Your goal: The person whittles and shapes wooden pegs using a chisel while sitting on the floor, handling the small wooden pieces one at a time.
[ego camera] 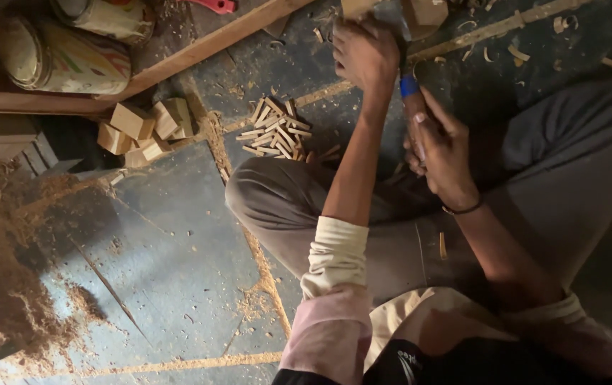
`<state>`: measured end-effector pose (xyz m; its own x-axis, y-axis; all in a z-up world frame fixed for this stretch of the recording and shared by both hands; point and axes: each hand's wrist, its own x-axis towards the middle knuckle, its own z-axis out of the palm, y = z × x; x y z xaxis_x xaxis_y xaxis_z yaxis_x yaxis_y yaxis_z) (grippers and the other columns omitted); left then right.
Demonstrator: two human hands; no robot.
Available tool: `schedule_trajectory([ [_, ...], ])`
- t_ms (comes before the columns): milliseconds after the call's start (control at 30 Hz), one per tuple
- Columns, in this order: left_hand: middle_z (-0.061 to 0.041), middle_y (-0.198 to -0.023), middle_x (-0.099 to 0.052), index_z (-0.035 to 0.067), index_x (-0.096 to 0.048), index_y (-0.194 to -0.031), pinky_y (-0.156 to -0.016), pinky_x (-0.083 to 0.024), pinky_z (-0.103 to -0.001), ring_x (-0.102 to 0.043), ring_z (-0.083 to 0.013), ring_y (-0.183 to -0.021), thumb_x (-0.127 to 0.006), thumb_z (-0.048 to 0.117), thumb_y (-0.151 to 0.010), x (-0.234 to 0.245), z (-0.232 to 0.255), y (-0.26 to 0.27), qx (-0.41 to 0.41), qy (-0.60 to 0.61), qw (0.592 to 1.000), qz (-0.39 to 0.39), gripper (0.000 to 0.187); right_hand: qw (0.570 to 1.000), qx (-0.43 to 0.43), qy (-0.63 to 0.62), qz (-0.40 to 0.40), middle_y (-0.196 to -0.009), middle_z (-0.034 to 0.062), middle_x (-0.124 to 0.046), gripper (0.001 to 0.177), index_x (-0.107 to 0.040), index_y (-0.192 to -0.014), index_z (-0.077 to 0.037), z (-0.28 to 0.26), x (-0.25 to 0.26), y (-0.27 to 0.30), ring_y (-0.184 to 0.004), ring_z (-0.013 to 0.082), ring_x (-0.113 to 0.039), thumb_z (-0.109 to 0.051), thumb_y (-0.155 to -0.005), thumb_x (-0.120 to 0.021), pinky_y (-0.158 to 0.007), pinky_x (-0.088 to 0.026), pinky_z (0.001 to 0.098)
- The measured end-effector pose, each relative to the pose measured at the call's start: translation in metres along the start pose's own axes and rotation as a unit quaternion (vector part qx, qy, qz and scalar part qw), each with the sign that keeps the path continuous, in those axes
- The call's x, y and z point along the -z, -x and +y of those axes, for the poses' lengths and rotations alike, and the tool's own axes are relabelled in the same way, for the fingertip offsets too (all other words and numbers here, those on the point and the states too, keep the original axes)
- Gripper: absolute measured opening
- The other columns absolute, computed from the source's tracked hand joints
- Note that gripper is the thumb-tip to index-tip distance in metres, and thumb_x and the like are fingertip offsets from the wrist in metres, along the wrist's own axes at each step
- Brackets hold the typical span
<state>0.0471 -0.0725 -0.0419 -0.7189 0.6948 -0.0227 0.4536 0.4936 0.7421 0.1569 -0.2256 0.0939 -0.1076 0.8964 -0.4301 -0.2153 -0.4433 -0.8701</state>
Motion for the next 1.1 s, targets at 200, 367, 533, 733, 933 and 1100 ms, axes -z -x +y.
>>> schedule_trajectory([
  [200,-0.029,-0.144,-0.055,-0.002,-0.043,-0.148,-0.108,-0.037,-0.063,-0.051,-0.0480,-0.134,-0.042,0.045,-0.101,-0.006,0.003,-0.004,0.014,-0.035,0.999,-0.005,0.066,0.999,-0.030,0.003,0.017,-0.072,0.0068,-0.058,0.050,-0.048,-0.157,-0.010,-0.006,-0.002,-0.005,-0.046,0.0083,-0.043,-0.020,-0.108,-0.054,-0.041,-0.035,0.0232],
  [367,-0.024,-0.147,-0.054,-0.004,-0.041,-0.149,-0.108,-0.037,-0.062,-0.052,-0.0441,-0.135,-0.048,0.042,-0.100,-0.004,0.007,-0.008,0.029,-0.077,0.996,-0.021,0.068,0.998,-0.057,-0.004,0.005,-0.071,0.0054,-0.056,0.052,-0.046,-0.159,-0.012,-0.017,-0.004,-0.004,-0.048,0.0093,-0.046,-0.021,-0.108,-0.053,-0.041,-0.036,0.0239],
  [533,-0.023,-0.141,-0.053,-0.004,-0.038,-0.145,-0.107,-0.034,-0.061,-0.050,-0.0396,-0.133,-0.069,0.043,-0.075,-0.006,0.013,-0.024,0.002,-0.137,0.990,-0.036,0.090,0.996,-0.086,-0.018,0.011,-0.070,0.0037,-0.054,0.054,-0.044,-0.159,-0.013,-0.026,-0.010,-0.021,-0.049,0.0096,-0.047,-0.022,-0.107,-0.054,-0.041,-0.036,0.0242],
  [733,-0.017,-0.141,-0.057,0.001,-0.045,-0.146,-0.113,-0.036,-0.061,-0.055,-0.0345,-0.134,-0.059,0.045,-0.089,-0.046,-0.007,-0.040,-0.057,-0.181,0.981,0.052,0.073,0.998,-0.065,-0.015,-0.015,-0.074,0.0026,-0.056,0.054,-0.046,-0.161,-0.013,-0.029,-0.005,-0.049,-0.050,0.0077,-0.042,-0.023,-0.109,-0.056,-0.043,-0.035,0.0244],
  [933,-0.018,-0.129,-0.061,0.000,-0.049,-0.137,-0.109,-0.040,-0.054,-0.057,-0.0330,-0.123,-0.057,0.059,-0.082,-0.060,-0.019,-0.047,-0.045,-0.236,0.971,0.003,0.081,0.999,0.011,-0.009,-0.040,-0.072,0.0037,-0.058,0.051,-0.044,-0.162,-0.013,0.001,-0.001,-0.069,-0.050,0.0089,-0.047,-0.023,-0.113,-0.055,-0.045,-0.039,0.0262],
  [1100,-0.018,-0.126,-0.065,0.003,-0.055,-0.129,-0.104,-0.046,-0.054,-0.060,-0.0383,-0.123,-0.050,0.051,-0.098,-0.048,-0.011,-0.057,-0.092,-0.086,0.990,0.059,0.058,0.998,0.054,0.028,-0.008,-0.082,0.0018,-0.061,0.054,-0.046,-0.163,-0.011,-0.003,-0.002,-0.062,-0.052,0.0090,-0.047,-0.022,-0.110,-0.056,-0.042,-0.034,0.0270],
])
